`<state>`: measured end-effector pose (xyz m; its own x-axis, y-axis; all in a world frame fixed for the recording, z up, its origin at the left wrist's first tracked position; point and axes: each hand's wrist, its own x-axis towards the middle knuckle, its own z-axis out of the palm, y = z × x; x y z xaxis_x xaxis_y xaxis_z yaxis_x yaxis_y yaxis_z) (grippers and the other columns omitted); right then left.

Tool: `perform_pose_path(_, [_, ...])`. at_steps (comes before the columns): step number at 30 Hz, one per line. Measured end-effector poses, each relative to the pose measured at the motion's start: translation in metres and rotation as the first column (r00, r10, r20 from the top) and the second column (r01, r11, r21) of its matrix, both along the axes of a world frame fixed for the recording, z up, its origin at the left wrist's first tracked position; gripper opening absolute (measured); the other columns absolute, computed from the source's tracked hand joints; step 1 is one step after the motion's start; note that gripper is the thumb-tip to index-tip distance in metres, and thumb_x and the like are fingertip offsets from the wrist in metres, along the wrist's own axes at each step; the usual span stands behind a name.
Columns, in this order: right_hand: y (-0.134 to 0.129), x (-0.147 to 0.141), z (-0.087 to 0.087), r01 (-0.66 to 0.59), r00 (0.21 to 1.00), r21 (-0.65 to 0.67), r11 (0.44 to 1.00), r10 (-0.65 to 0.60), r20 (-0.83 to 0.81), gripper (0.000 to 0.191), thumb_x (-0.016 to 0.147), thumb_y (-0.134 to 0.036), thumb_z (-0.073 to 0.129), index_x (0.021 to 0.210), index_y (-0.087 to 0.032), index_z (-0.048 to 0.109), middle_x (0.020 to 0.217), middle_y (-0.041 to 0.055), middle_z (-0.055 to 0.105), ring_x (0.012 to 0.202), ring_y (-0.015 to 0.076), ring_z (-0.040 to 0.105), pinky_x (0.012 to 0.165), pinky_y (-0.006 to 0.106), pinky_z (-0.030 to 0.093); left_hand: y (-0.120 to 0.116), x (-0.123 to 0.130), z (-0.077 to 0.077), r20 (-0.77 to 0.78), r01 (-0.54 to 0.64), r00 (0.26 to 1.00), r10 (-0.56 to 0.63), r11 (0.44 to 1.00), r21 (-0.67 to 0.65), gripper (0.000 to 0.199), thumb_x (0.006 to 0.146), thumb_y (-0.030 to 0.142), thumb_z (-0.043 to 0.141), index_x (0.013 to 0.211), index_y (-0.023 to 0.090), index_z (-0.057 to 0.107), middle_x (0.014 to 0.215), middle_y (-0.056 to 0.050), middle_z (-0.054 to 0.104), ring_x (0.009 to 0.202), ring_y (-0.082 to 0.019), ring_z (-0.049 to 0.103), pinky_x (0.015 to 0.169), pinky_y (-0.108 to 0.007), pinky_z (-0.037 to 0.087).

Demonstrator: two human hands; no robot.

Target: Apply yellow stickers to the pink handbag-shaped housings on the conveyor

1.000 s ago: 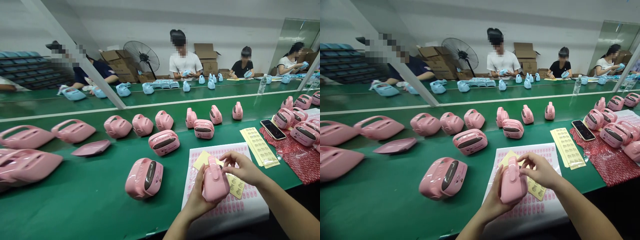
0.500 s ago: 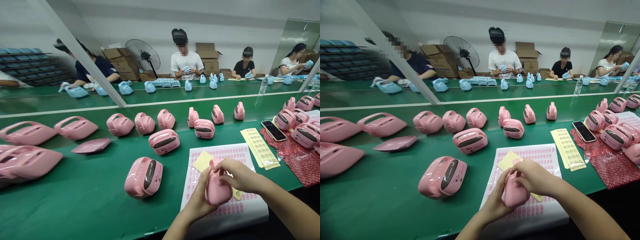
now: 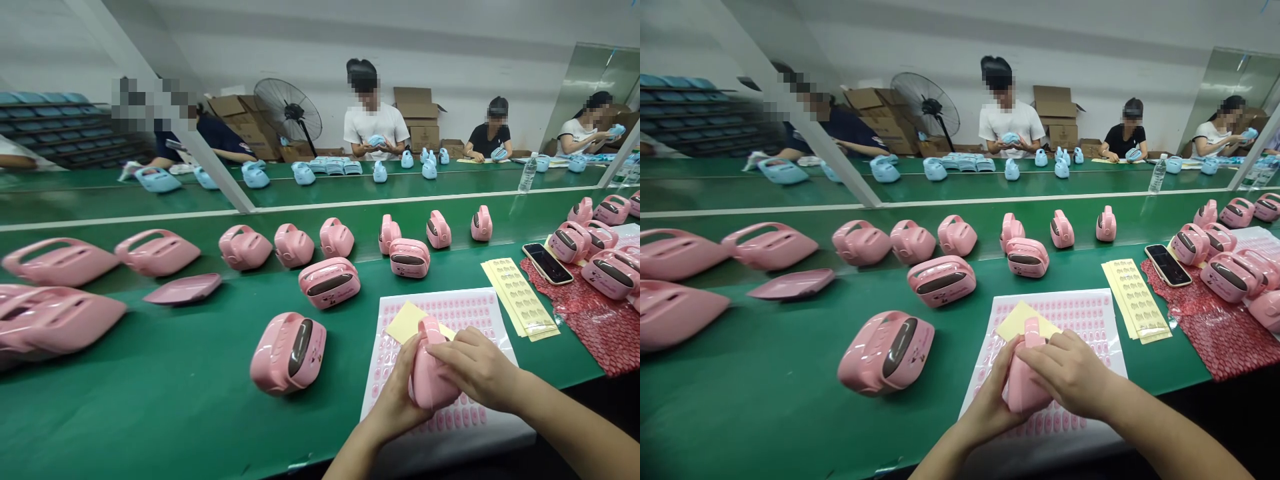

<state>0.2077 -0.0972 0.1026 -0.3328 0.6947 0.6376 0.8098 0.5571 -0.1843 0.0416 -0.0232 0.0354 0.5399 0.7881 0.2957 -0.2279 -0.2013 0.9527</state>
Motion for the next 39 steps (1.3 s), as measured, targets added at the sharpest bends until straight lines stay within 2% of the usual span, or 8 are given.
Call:
perform_pose_path(8, [-0.006,-0.006,-0.005,0.143,0.979,0.129,0.981,-0.159,0.124,0.023,0.091,-0.015,0.041,0.107,-0.011,0.056,0.082,0.0065,0.069,0.059,0.0176,0.047,0.054,0.033,0.031,0.005,-0.002,-0.017,-0.148,0.077,0.989,-0.019,0.916,0.394,0.094,0.056,0.010,0.074,0.136,0.030,0.030,0.137,-0.012,0.042,0.125,-0.034,0.040,0.100,-0.052,0.035])
perform_pose_path(13, [-0.009,-0.012,-0.008,0.221,0.963,0.173,0.960,-0.243,0.117,0.020,0.088,-0.014,0.046,0.106,-0.010,0.055,0.080,0.0068,0.068,0.060,0.0186,0.046,0.053,0.034,0.030,0.005,0.000,-0.015,-0.253,0.128,0.967,0.003,0.859,0.497,0.095,0.065,0.018,0.070,0.140,0.034,0.013,0.141,-0.011,0.034,0.127,-0.033,0.038,0.099,-0.051,0.038])
perform_pose_path(18, [-0.003,-0.014,-0.019,0.274,0.940,-0.069,0.959,-0.282,-0.191,0.030,0.085,-0.024,0.051,0.114,-0.016,0.048,0.083,0.0066,0.060,0.070,0.0194,0.051,0.060,0.033,0.042,0.004,-0.001,-0.015,-0.265,0.144,0.964,0.003,0.834,0.533,0.091,0.068,0.019,0.067,0.139,0.034,0.013,0.139,-0.011,0.035,0.127,-0.033,0.037,0.099,-0.052,0.037])
perform_pose_path(22, [0.012,-0.006,-0.025,0.070,0.800,-0.459,0.886,-0.324,-0.504,0.059,0.068,-0.029,0.069,0.120,-0.022,0.041,0.107,0.0078,0.052,0.084,0.0188,0.052,0.072,0.034,0.048,0.006,-0.006,-0.018,-0.300,0.169,0.954,-0.012,0.848,0.502,0.091,0.067,0.018,0.067,0.139,0.033,0.014,0.139,-0.012,0.036,0.127,-0.034,0.037,0.099,-0.052,0.037])
perform_pose_path(24, [0.019,-0.001,-0.026,-0.058,0.743,-0.550,0.833,-0.332,-0.582,0.063,0.064,-0.031,0.072,0.119,-0.022,0.042,0.109,0.0076,0.051,0.083,0.0182,0.052,0.071,0.034,0.048,0.008,-0.007,-0.020,-0.325,0.188,0.945,-0.022,0.851,0.490,0.093,0.066,0.017,0.068,0.139,0.033,0.013,0.139,-0.013,0.036,0.127,-0.034,0.037,0.098,-0.052,0.038])
perform_pose_path(27, [0.021,0.001,-0.028,-0.141,0.644,-0.515,0.846,-0.317,-0.697,0.043,0.075,-0.034,0.060,0.114,-0.021,0.046,0.102,0.0065,0.052,0.080,0.0167,0.052,0.071,0.033,0.047,0.009,-0.007,-0.024,-0.324,0.185,0.946,-0.023,0.859,0.478,0.098,0.061,0.015,0.070,0.139,0.033,0.014,0.138,-0.014,0.037,0.125,-0.035,0.040,0.095,-0.051,0.040])
perform_pose_path(32, [0.005,-0.010,-0.025,-0.020,0.543,-0.410,0.912,-0.334,-0.770,0.009,0.081,-0.026,0.050,0.087,-0.021,0.055,0.083,0.0027,0.054,0.076,0.0161,0.050,0.071,0.032,0.042,0.002,-0.003,-0.025,-0.267,0.088,0.962,0.049,0.876,0.475,0.099,0.059,0.013,0.070,0.138,0.032,0.014,0.135,-0.015,0.039,0.121,-0.034,0.045,0.093,-0.050,0.044])
perform_pose_path(39, [0.002,-0.012,-0.017,-0.366,0.263,-0.543,0.756,-0.475,-0.839,0.018,0.066,-0.029,0.065,0.073,-0.020,0.052,0.070,-0.0023,0.049,0.066,0.0132,0.044,0.065,0.028,0.036,-0.003,-0.001,-0.015,-0.252,0.066,0.965,0.077,0.855,0.514,0.088,0.066,0.022,0.070,0.138,0.030,0.019,0.133,-0.016,0.039,0.121,-0.035,0.044,0.093,-0.053,0.043])
